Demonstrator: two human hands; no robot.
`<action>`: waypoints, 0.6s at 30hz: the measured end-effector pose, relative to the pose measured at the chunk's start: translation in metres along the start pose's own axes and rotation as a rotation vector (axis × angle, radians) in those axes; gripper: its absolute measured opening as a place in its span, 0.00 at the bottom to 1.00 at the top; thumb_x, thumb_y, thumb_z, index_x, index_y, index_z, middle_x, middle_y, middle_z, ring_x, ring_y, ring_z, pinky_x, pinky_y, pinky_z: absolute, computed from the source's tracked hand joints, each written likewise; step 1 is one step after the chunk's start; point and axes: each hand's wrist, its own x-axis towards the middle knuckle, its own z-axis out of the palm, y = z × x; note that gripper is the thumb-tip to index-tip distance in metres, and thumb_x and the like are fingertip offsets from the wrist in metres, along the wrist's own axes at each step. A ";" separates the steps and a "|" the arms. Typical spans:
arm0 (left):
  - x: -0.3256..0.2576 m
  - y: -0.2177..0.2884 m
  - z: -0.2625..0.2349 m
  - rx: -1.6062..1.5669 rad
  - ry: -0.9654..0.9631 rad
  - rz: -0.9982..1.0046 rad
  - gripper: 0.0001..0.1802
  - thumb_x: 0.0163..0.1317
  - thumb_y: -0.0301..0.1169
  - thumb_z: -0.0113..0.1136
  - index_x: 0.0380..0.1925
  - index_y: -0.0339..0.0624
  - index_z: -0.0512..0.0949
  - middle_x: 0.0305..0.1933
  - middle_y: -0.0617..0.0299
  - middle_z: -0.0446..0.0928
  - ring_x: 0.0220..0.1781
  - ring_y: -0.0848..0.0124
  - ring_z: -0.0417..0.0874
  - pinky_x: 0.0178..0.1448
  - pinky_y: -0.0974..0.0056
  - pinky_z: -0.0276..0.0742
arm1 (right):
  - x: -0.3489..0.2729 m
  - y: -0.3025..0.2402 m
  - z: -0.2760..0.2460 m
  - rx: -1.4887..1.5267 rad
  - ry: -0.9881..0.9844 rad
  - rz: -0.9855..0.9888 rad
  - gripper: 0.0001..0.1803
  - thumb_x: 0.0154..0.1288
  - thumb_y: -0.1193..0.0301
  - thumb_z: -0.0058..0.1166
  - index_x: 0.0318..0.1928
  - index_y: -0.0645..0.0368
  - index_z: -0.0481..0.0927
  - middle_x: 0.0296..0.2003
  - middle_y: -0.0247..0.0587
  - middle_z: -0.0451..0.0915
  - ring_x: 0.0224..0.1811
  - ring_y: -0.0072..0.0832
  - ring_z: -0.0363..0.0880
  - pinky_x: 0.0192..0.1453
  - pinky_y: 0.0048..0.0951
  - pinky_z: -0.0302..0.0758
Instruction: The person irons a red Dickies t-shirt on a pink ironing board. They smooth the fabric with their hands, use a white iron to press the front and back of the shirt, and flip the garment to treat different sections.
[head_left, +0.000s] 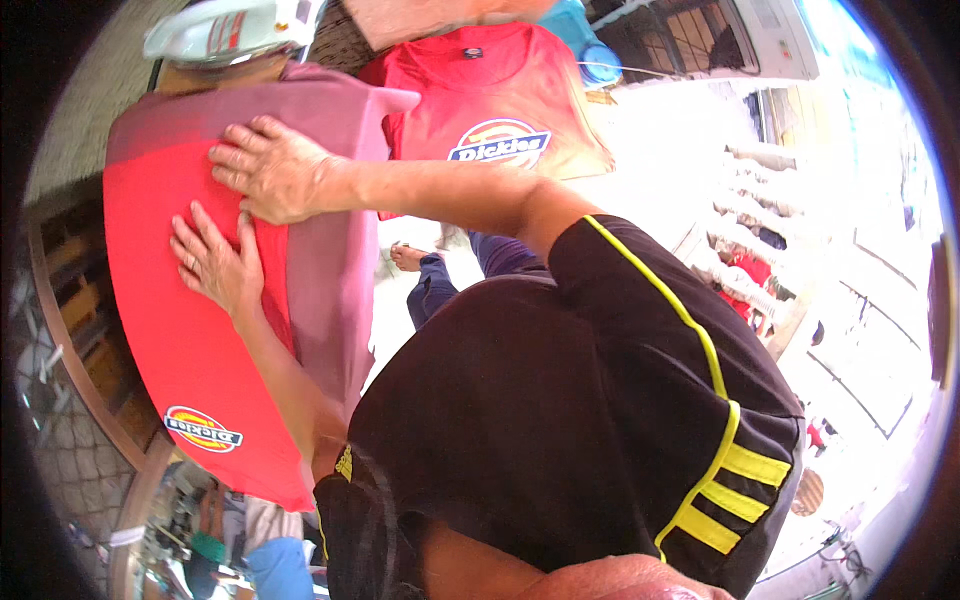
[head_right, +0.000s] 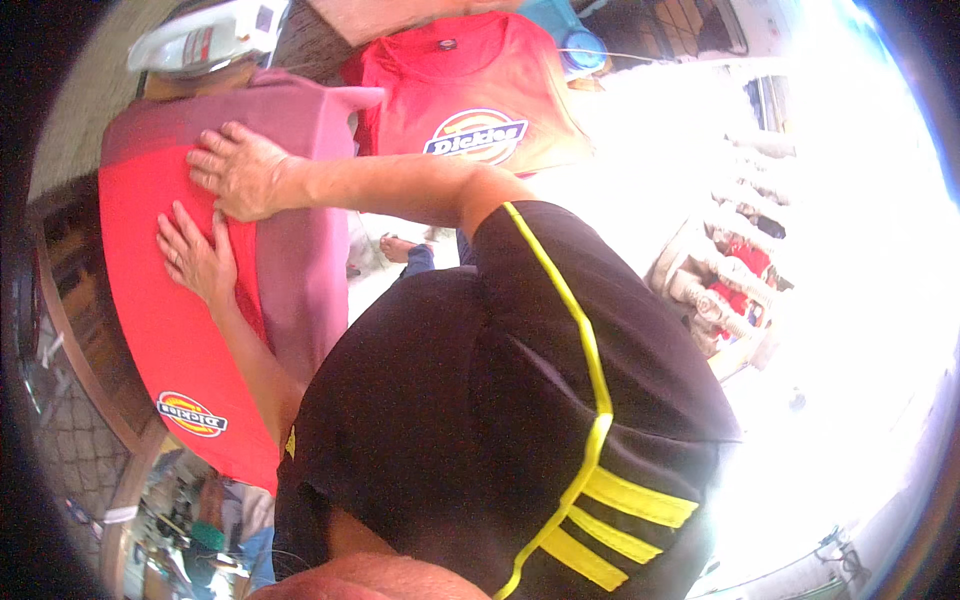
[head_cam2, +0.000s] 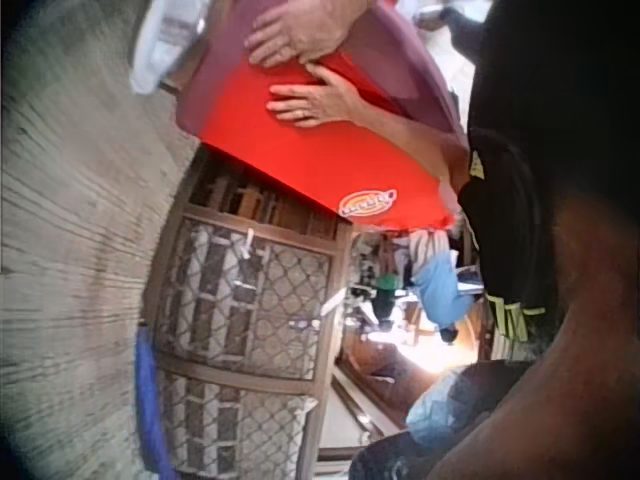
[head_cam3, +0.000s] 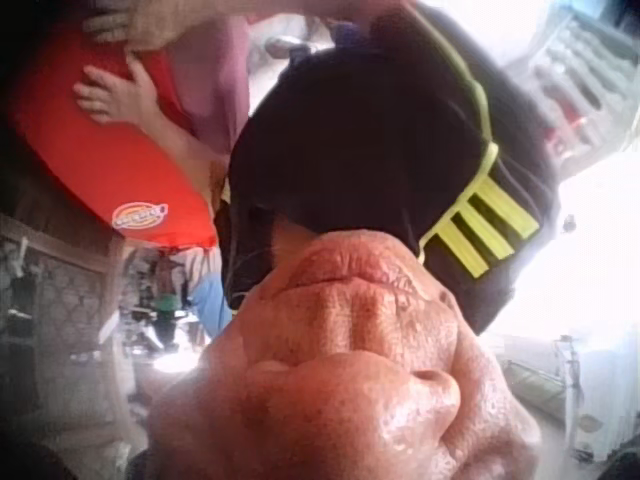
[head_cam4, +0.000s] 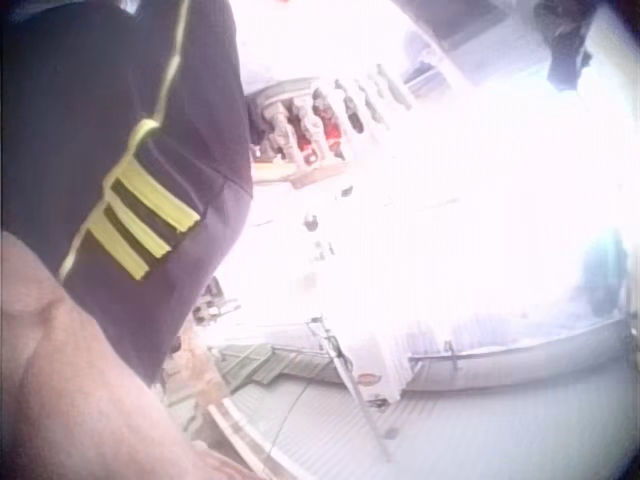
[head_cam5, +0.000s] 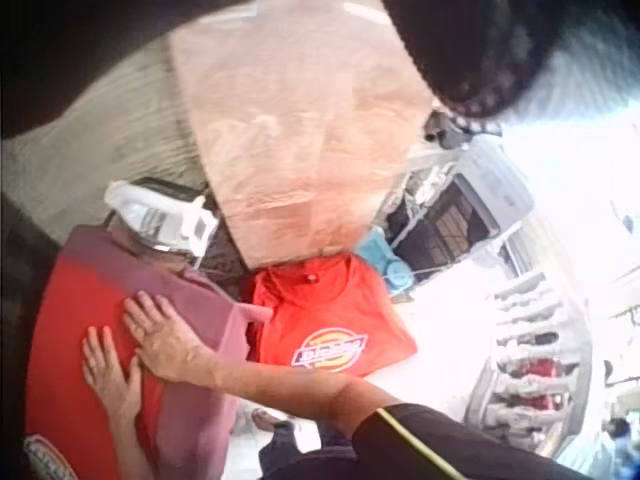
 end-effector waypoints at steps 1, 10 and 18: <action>-0.002 0.005 -0.002 0.015 -0.019 -0.015 0.40 0.68 0.62 0.44 0.75 0.58 0.55 0.79 0.55 0.50 0.78 0.48 0.51 0.71 0.34 0.54 | 0.001 0.001 -0.001 -0.012 0.017 -0.014 0.32 0.67 0.51 0.48 0.66 0.54 0.71 0.70 0.40 0.65 0.74 0.40 0.58 0.75 0.49 0.51; -0.020 0.049 -0.014 -0.044 -0.102 -0.007 0.36 0.71 0.57 0.38 0.75 0.59 0.55 0.80 0.57 0.48 0.79 0.47 0.49 0.71 0.31 0.51 | -0.030 0.012 -0.005 0.093 0.038 0.000 0.33 0.67 0.52 0.47 0.67 0.56 0.70 0.70 0.42 0.64 0.75 0.41 0.56 0.75 0.47 0.53; -0.021 0.037 -0.009 -0.092 -0.119 0.004 0.37 0.71 0.60 0.36 0.75 0.59 0.55 0.80 0.58 0.48 0.79 0.49 0.49 0.72 0.33 0.50 | -0.027 0.011 0.000 0.094 0.066 0.015 0.32 0.67 0.53 0.47 0.67 0.58 0.70 0.71 0.44 0.64 0.74 0.41 0.57 0.76 0.47 0.52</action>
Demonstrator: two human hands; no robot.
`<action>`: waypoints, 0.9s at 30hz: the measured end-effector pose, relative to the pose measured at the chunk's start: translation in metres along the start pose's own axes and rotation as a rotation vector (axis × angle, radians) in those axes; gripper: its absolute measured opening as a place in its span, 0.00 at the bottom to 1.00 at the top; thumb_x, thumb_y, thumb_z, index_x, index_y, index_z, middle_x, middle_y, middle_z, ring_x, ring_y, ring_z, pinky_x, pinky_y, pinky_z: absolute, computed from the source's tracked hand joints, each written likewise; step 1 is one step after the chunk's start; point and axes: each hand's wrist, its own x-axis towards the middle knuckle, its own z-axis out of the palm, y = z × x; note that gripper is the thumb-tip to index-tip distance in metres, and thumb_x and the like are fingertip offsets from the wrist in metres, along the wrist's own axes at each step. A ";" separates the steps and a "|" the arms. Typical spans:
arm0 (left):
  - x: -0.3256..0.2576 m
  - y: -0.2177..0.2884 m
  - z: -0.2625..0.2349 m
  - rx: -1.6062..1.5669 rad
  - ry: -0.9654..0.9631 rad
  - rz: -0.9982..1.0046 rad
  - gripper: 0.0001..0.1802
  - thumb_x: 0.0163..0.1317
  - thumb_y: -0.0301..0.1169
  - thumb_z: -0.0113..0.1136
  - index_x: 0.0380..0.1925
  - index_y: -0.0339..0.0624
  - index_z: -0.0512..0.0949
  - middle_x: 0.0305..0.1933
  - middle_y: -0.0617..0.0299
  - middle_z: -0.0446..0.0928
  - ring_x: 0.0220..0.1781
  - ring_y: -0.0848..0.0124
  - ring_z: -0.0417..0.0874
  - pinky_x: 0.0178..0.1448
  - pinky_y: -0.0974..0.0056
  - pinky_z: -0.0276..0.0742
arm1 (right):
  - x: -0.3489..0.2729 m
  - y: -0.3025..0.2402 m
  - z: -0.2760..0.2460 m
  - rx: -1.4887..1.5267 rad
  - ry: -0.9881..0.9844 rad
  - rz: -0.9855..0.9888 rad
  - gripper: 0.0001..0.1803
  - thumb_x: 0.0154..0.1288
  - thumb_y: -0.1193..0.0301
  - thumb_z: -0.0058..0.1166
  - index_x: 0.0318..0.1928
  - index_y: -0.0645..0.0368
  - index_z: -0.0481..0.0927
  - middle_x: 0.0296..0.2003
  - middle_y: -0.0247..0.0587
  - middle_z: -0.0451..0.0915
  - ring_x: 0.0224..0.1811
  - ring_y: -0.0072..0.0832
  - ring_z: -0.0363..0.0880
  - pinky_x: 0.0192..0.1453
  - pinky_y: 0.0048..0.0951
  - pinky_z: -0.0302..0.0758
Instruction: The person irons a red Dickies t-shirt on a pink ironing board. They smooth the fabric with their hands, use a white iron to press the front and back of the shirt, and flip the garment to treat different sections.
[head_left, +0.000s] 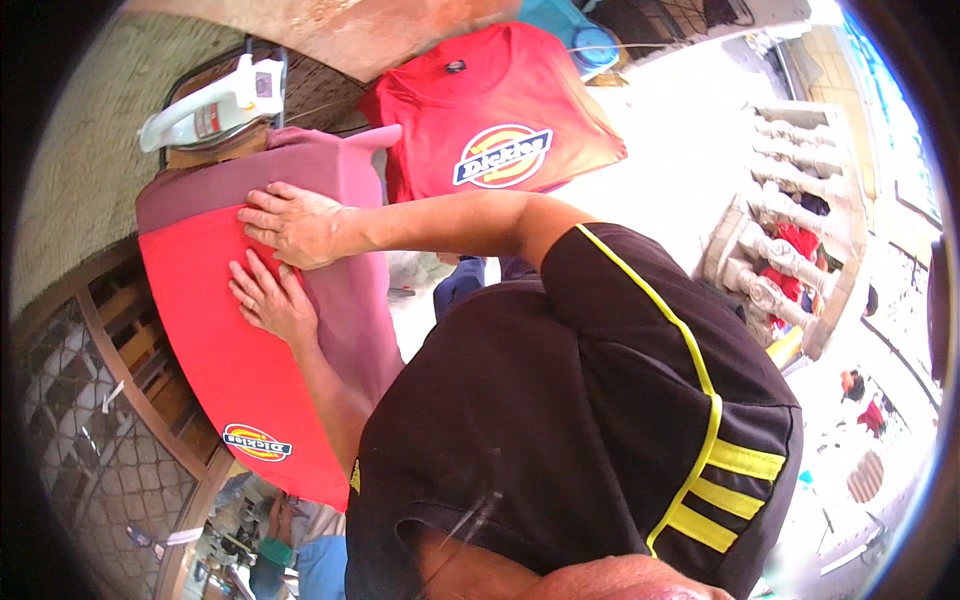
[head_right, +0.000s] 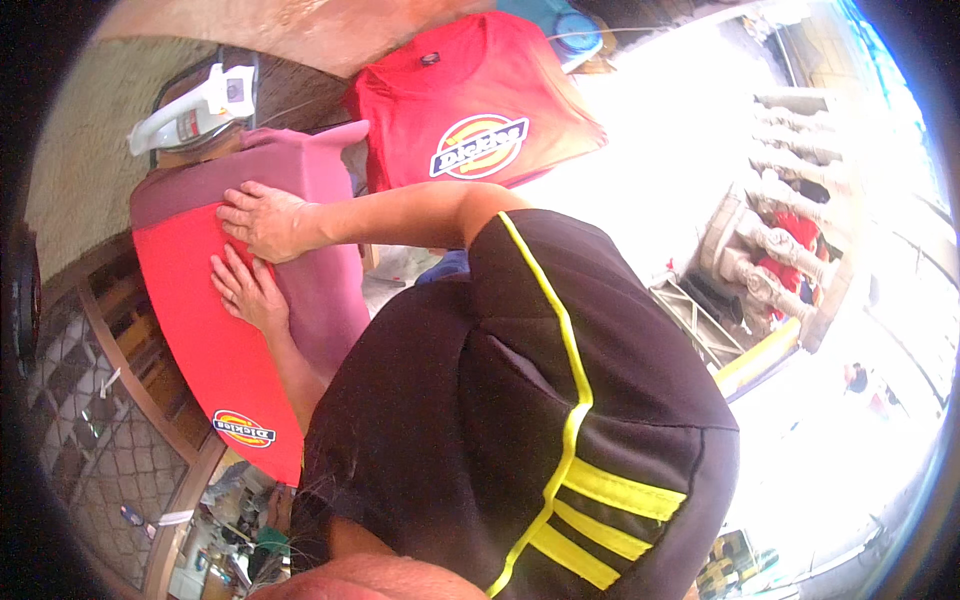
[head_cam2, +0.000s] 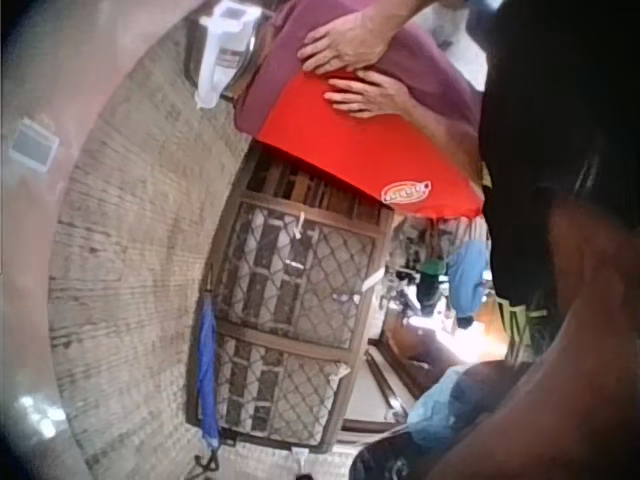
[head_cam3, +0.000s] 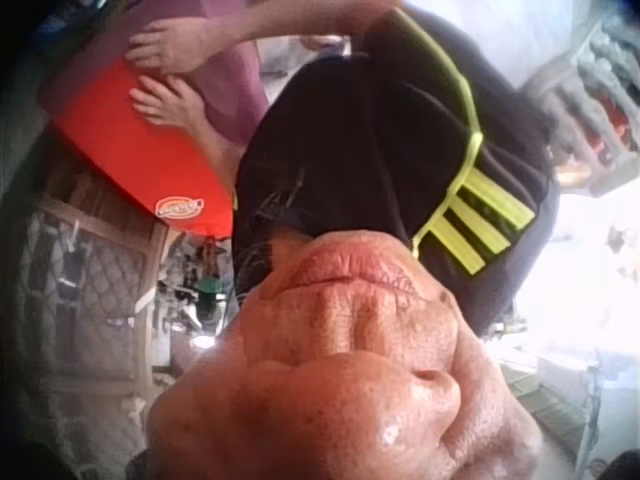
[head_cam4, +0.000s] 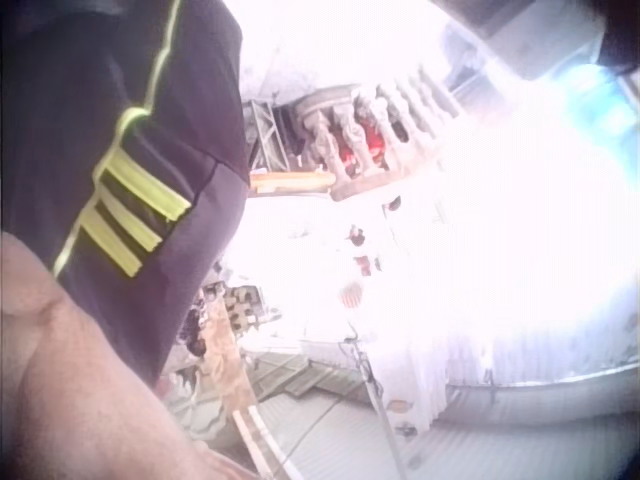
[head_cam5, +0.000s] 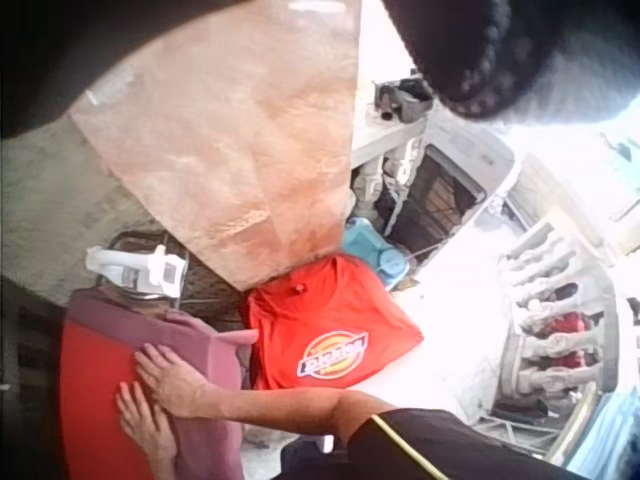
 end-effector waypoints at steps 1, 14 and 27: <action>-0.001 -0.003 -0.002 -0.022 -0.016 -0.009 0.37 0.71 0.60 0.37 0.75 0.59 0.55 0.80 0.58 0.47 0.79 0.49 0.49 0.72 0.32 0.49 | 0.001 -0.001 0.000 0.017 -0.015 0.003 0.33 0.67 0.54 0.47 0.67 0.59 0.69 0.71 0.45 0.63 0.74 0.42 0.58 0.76 0.47 0.51; 0.098 -0.103 0.007 0.101 -0.060 -0.395 0.45 0.66 0.69 0.35 0.76 0.57 0.49 0.81 0.51 0.42 0.81 0.44 0.40 0.72 0.28 0.41 | 0.012 -0.004 -0.021 0.068 -0.205 0.001 0.35 0.65 0.54 0.54 0.69 0.55 0.66 0.73 0.41 0.59 0.76 0.41 0.54 0.74 0.50 0.56; 0.051 0.036 -0.027 -0.348 -0.116 0.129 0.46 0.64 0.63 0.48 0.73 0.46 0.57 0.79 0.43 0.44 0.80 0.44 0.42 0.75 0.30 0.38 | 0.174 0.133 -0.055 -0.273 0.186 -0.218 0.26 0.66 0.63 0.59 0.58 0.67 0.72 0.52 0.61 0.77 0.53 0.55 0.77 0.55 0.47 0.74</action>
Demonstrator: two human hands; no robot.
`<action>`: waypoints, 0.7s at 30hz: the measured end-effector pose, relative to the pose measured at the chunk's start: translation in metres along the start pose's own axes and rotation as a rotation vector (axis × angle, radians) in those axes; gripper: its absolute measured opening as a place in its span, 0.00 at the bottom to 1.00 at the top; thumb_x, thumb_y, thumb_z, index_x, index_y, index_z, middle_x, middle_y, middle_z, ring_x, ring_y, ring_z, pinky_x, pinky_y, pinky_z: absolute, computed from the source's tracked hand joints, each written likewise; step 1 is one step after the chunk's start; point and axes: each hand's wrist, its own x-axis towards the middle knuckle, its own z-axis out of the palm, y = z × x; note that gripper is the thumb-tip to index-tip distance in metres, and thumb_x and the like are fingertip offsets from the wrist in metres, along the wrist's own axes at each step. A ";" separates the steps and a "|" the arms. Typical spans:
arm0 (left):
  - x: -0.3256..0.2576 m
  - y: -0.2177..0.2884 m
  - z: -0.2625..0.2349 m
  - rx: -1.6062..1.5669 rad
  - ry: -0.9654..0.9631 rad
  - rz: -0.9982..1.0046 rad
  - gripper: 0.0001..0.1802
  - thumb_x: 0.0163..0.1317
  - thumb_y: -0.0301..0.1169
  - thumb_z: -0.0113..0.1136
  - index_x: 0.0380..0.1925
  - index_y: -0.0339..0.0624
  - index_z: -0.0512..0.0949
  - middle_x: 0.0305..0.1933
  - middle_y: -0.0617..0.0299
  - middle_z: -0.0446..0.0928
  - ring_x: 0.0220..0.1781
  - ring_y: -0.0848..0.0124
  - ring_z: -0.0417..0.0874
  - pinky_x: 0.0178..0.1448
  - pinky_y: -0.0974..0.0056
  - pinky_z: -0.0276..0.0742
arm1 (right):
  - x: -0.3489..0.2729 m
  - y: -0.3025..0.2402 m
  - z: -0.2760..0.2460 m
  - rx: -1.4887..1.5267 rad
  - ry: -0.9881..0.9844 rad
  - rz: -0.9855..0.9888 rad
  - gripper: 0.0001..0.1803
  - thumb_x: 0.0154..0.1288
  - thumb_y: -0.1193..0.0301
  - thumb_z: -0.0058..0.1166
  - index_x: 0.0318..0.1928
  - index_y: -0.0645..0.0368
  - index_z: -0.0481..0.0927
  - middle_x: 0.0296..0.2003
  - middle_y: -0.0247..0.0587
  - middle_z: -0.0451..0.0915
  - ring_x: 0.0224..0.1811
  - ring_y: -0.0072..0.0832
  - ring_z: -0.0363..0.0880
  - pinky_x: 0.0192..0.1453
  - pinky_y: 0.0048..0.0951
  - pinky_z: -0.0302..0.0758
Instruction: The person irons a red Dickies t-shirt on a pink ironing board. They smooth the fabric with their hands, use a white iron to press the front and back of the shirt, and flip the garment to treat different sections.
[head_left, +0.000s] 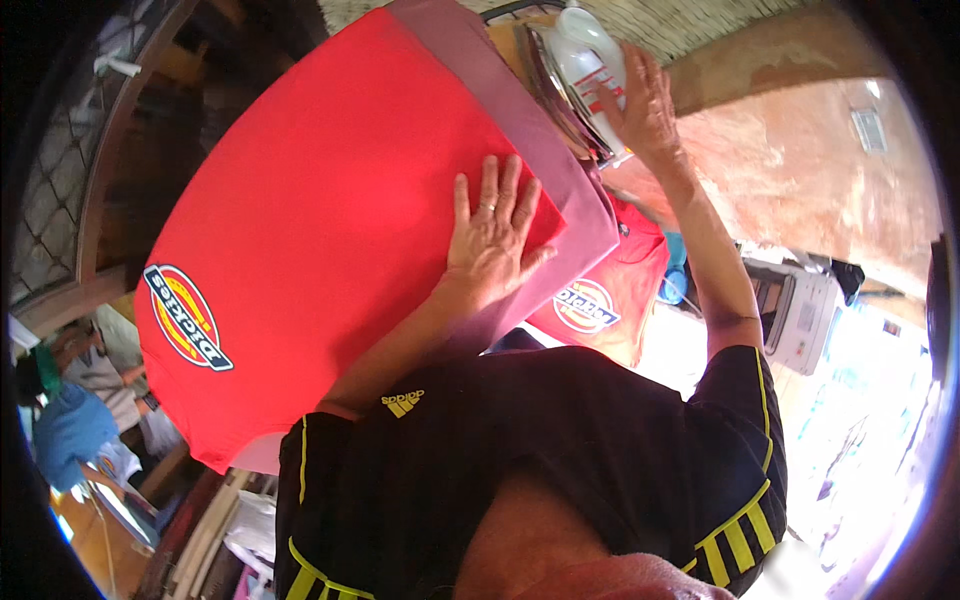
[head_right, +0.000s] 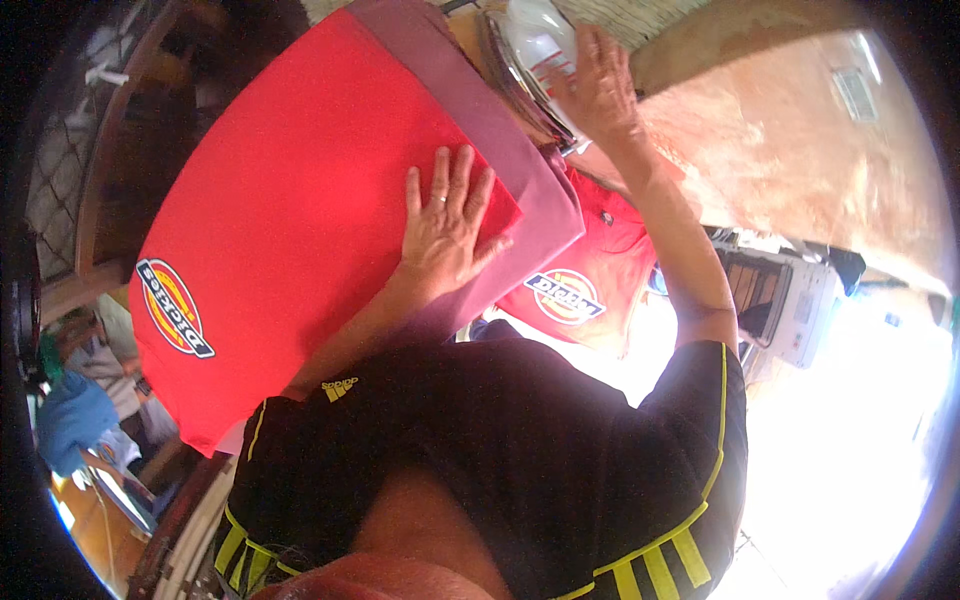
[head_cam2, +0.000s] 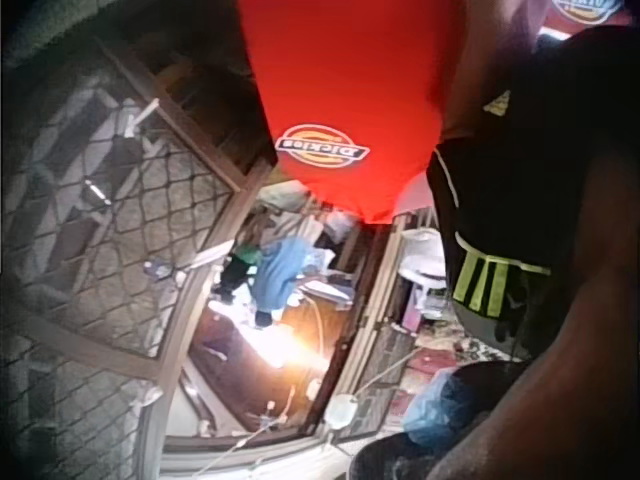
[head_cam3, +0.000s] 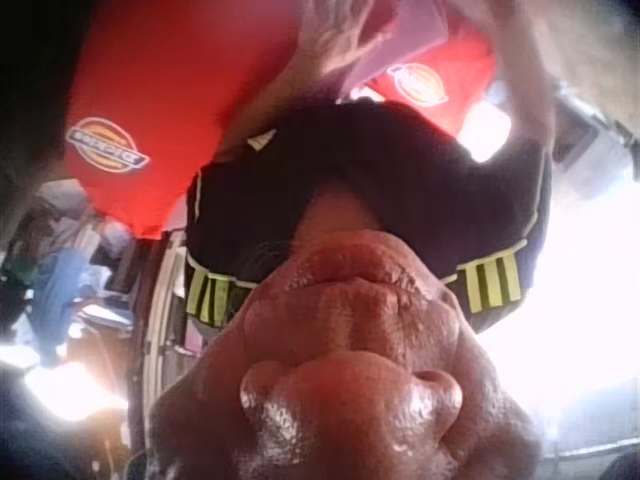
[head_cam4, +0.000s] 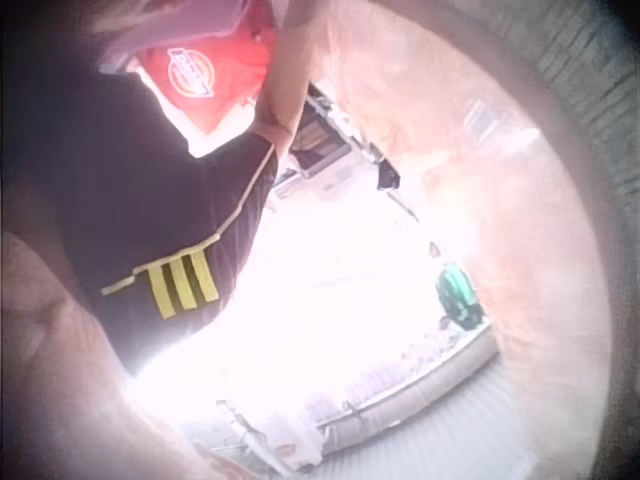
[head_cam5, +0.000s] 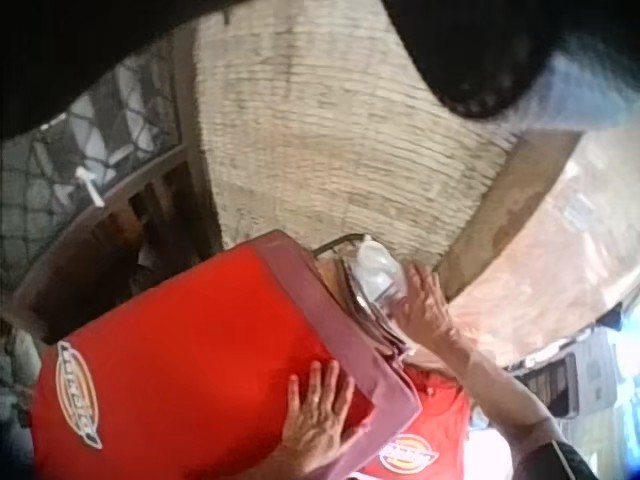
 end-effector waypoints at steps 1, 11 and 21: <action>-0.005 0.003 0.003 0.007 -0.010 0.014 0.45 0.65 0.62 0.47 0.74 0.46 0.57 0.80 0.44 0.44 0.80 0.44 0.41 0.75 0.31 0.37 | 0.008 0.003 0.003 0.136 -0.110 0.108 0.24 0.66 0.62 0.59 0.55 0.65 0.73 0.46 0.59 0.79 0.46 0.54 0.78 0.49 0.45 0.75; -0.018 0.017 0.026 0.040 0.024 0.064 0.30 0.70 0.41 0.46 0.70 0.42 0.63 0.78 0.55 0.52 0.80 0.56 0.49 0.80 0.49 0.44 | 0.059 0.006 -0.017 0.577 -0.587 0.466 0.27 0.70 0.48 0.53 0.42 0.64 0.78 0.22 0.44 0.77 0.24 0.28 0.75 0.32 0.34 0.74; -0.029 0.038 0.046 -0.114 0.217 0.020 0.27 0.62 0.31 0.52 0.62 0.40 0.72 0.71 0.61 0.66 0.70 0.64 0.65 0.70 0.57 0.64 | 0.082 -0.093 0.008 0.512 -0.358 -0.133 0.25 0.69 0.51 0.52 0.48 0.62 0.78 0.33 0.61 0.82 0.36 0.57 0.82 0.42 0.49 0.77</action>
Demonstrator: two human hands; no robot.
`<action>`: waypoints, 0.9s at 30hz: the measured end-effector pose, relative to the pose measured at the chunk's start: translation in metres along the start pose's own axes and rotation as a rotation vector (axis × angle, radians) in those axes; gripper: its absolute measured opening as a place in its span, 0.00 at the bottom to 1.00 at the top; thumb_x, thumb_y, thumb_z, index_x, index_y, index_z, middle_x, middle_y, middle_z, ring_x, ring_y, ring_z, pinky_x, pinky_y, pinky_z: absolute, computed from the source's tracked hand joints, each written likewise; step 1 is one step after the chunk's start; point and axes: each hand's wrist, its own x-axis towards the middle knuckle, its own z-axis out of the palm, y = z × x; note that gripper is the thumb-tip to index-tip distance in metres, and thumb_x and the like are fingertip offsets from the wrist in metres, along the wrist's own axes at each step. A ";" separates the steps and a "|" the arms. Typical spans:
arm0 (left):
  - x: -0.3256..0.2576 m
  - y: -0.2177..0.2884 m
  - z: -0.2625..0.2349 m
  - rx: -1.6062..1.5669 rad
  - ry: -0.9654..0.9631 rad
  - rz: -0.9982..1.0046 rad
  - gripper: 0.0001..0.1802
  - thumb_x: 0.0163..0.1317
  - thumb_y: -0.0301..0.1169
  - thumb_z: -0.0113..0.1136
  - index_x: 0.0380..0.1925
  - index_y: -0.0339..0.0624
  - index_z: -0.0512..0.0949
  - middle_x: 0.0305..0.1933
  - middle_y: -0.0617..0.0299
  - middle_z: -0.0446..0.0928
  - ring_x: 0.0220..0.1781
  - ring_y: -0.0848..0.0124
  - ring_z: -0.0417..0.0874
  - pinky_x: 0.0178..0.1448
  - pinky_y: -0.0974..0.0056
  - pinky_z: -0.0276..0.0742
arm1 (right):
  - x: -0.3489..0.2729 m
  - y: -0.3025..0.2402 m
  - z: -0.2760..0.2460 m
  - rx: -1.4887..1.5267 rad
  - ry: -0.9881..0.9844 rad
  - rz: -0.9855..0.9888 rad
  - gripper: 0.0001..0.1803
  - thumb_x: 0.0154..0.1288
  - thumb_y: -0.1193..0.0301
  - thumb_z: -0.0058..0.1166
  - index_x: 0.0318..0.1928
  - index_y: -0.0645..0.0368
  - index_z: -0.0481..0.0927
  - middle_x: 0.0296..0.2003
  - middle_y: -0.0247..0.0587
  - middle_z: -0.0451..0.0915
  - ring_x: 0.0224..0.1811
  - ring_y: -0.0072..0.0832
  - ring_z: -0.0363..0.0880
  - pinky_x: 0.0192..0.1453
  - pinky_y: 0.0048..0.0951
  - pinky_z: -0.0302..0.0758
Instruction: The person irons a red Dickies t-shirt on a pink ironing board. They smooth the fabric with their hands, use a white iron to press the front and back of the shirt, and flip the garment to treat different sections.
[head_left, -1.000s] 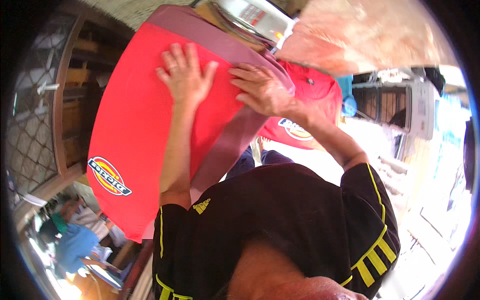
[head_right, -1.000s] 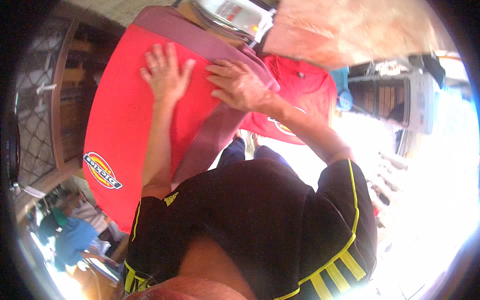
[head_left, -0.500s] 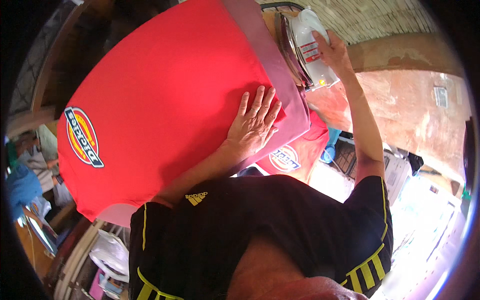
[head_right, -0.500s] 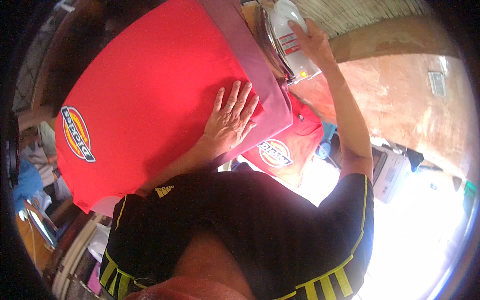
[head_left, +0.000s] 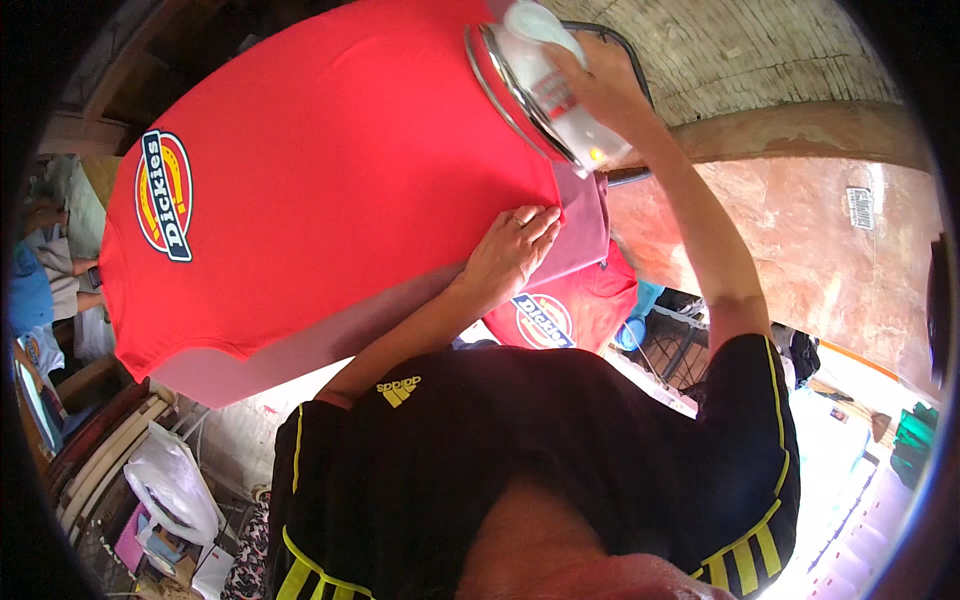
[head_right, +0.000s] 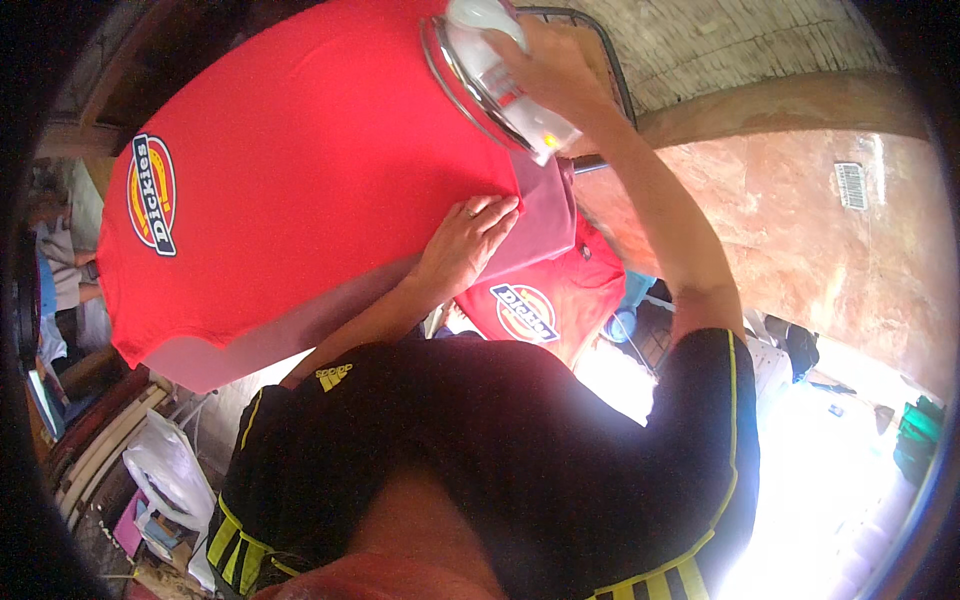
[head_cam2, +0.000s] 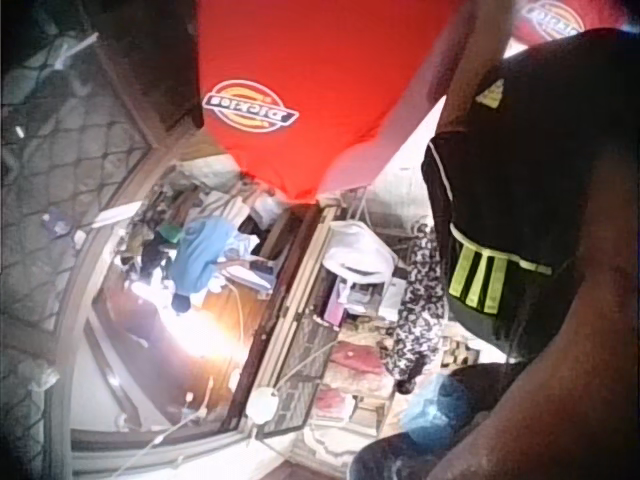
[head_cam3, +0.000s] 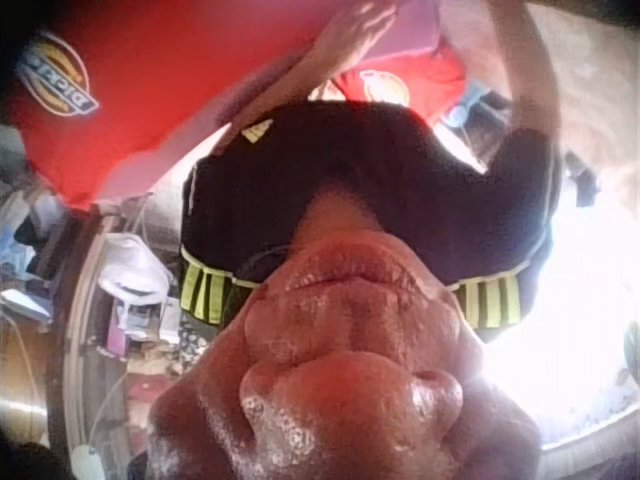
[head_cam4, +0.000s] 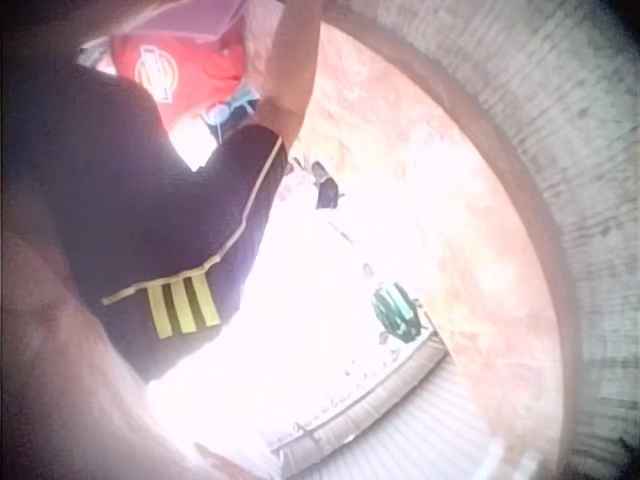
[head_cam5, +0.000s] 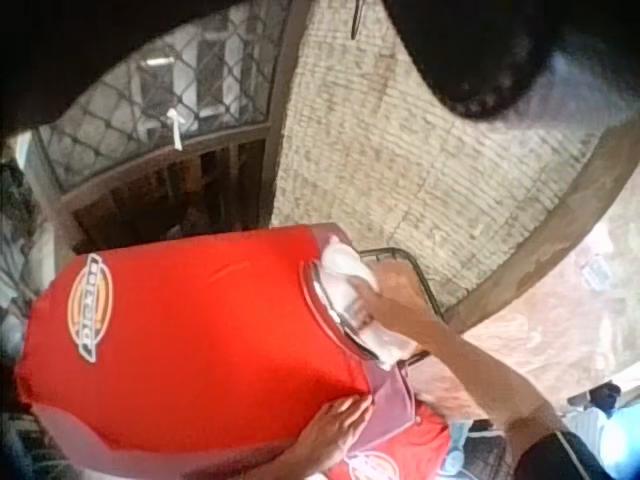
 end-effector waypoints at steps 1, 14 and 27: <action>-0.001 0.001 0.000 0.012 0.030 -0.007 0.26 0.62 0.31 0.52 0.61 0.41 0.73 0.69 0.62 0.67 0.68 0.65 0.67 0.68 0.57 0.67 | 0.010 -0.014 0.009 0.014 0.021 0.005 0.24 0.70 0.52 0.52 0.46 0.63 0.78 0.29 0.61 0.80 0.33 0.58 0.81 0.38 0.49 0.76; -0.013 0.003 -0.005 -0.275 0.379 -0.090 0.11 0.51 0.29 0.64 0.37 0.41 0.83 0.45 0.63 0.82 0.48 0.63 0.79 0.51 0.59 0.77 | 0.013 -0.002 0.051 -0.189 0.016 -0.017 0.36 0.75 0.47 0.37 0.53 0.75 0.73 0.35 0.69 0.80 0.42 0.60 0.82 0.48 0.54 0.78; -0.070 -0.044 -0.059 0.374 0.220 -0.633 0.47 0.61 0.64 0.52 0.72 0.46 0.58 0.79 0.48 0.49 0.79 0.42 0.47 0.73 0.28 0.43 | -0.055 -0.056 0.016 0.138 0.005 0.128 0.28 0.69 0.51 0.52 0.39 0.71 0.75 0.31 0.71 0.79 0.37 0.66 0.80 0.41 0.56 0.76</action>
